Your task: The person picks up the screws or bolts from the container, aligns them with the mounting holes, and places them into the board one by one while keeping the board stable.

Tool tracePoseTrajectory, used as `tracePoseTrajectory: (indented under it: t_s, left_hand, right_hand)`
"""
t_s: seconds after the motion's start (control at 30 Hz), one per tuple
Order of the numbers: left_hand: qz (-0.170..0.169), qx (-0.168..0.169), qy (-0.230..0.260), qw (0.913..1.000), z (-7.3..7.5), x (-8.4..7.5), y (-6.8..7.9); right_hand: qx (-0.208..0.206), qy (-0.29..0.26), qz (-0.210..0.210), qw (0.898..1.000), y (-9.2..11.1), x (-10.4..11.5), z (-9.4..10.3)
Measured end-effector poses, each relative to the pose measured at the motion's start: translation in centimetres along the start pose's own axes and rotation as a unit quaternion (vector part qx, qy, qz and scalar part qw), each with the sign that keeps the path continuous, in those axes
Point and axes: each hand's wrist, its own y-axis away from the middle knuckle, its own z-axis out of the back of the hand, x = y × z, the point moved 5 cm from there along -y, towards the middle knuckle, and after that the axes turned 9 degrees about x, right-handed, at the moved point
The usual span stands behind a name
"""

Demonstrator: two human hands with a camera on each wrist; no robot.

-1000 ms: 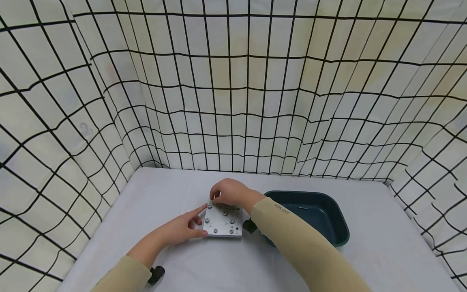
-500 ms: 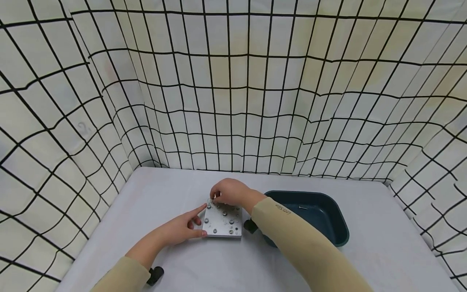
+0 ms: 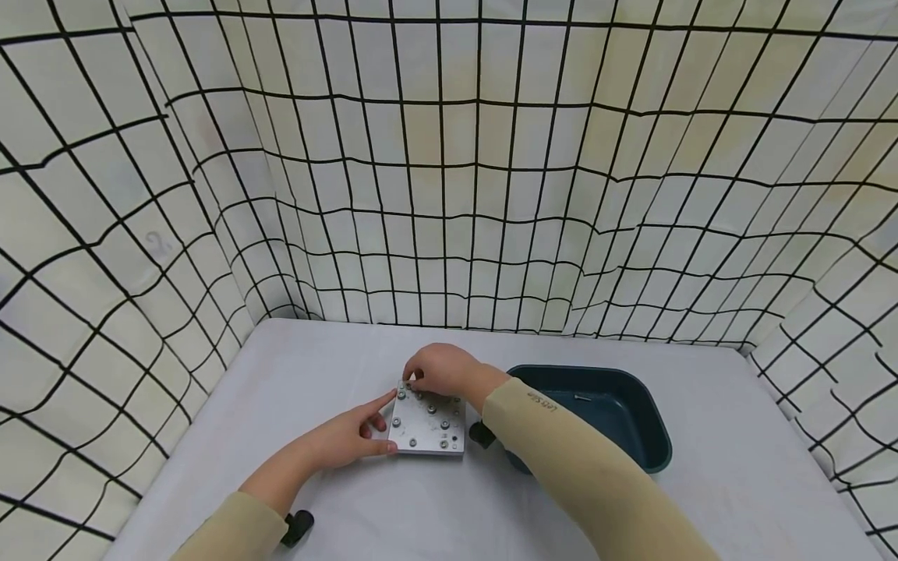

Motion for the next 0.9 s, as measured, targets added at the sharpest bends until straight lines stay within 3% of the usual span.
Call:
tracePoseTrajectory:
  t_s: [0.3, 0.5, 0.9]
  left_hand:
    - [0.011, -0.005, -0.004, 0.9999, -0.1, 0.0, -0.2]
    - [0.018, -0.010, -0.008, 0.9998, -0.1, 0.2, -0.4]
    - [0.014, -0.012, -0.019, 0.9996, -0.2, -0.1, -0.3]
  right_hand:
    - [-0.015, -0.018, 0.014, 1.000, 2.0, -0.9, 1.7]
    - [-0.025, -0.008, 0.019, 0.999, 4.2, -2.8, 2.6]
    - [-0.063, -0.005, -0.006, 0.998, 12.4, -8.9, 2.6]
